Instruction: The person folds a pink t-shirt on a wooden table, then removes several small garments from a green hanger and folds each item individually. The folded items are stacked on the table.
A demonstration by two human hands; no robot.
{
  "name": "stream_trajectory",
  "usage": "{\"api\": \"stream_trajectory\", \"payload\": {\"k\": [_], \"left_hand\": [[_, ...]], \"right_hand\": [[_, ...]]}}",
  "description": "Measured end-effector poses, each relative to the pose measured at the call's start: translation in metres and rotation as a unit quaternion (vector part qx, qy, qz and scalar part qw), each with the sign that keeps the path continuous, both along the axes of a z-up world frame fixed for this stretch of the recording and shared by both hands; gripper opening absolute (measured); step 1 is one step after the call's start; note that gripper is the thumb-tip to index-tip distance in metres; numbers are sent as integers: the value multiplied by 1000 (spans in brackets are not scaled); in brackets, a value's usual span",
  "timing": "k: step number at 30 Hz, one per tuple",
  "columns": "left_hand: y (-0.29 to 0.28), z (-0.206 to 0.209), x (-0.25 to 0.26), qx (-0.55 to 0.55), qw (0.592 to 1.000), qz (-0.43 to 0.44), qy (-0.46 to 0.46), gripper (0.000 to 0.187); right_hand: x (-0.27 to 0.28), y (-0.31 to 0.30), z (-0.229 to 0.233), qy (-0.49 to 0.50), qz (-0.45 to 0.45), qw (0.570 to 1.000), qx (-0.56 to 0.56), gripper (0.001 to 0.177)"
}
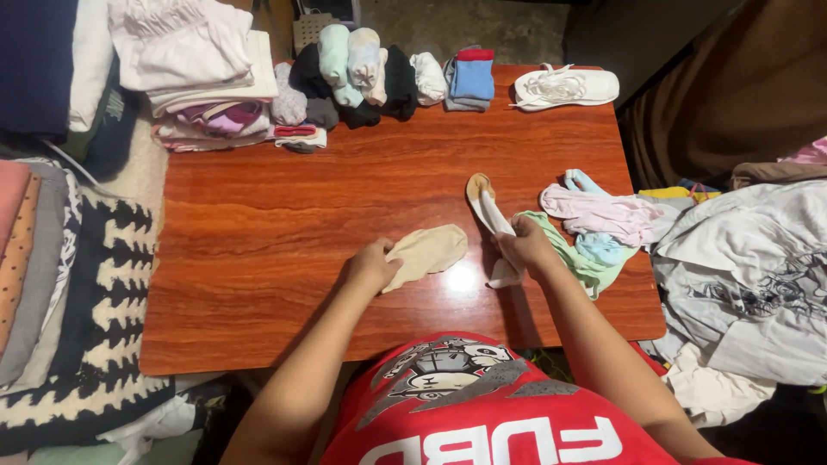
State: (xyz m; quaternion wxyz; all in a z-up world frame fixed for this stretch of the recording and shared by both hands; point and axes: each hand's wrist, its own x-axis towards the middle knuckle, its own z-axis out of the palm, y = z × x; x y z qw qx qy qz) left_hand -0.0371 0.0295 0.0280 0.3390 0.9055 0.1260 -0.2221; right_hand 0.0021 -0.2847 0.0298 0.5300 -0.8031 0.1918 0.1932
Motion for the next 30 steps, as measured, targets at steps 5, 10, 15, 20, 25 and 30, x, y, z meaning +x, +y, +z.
{"api": "stream_trajectory", "payload": {"k": [5, 10, 15, 20, 25, 30], "left_hand": [[-28, 52, -2, 40, 961, -134, -238, 97], [-58, 67, 6, -62, 938, -242, -241, 63], [-47, 61, 5, -149, 938, -219, -222, 30], [-50, 60, 6, -232, 935, -174, -204, 28], [-77, 71, 20, -184, 938, -174, -237, 28], [-130, 88, 44, -297, 951, -89, 12, 36]], "right_hand": [[-14, 34, 27, -76, 103, 990, -56, 34], [-10, 25, 28, -123, 163, 976, 82, 28], [12, -59, 36, -205, -47, 905, -371, 51], [13, -119, 18, 22, -21, 881, -472, 24], [37, -159, 13, -140, -60, 899, -410, 29], [52, -189, 62, -331, -76, 858, -385, 23]]}}
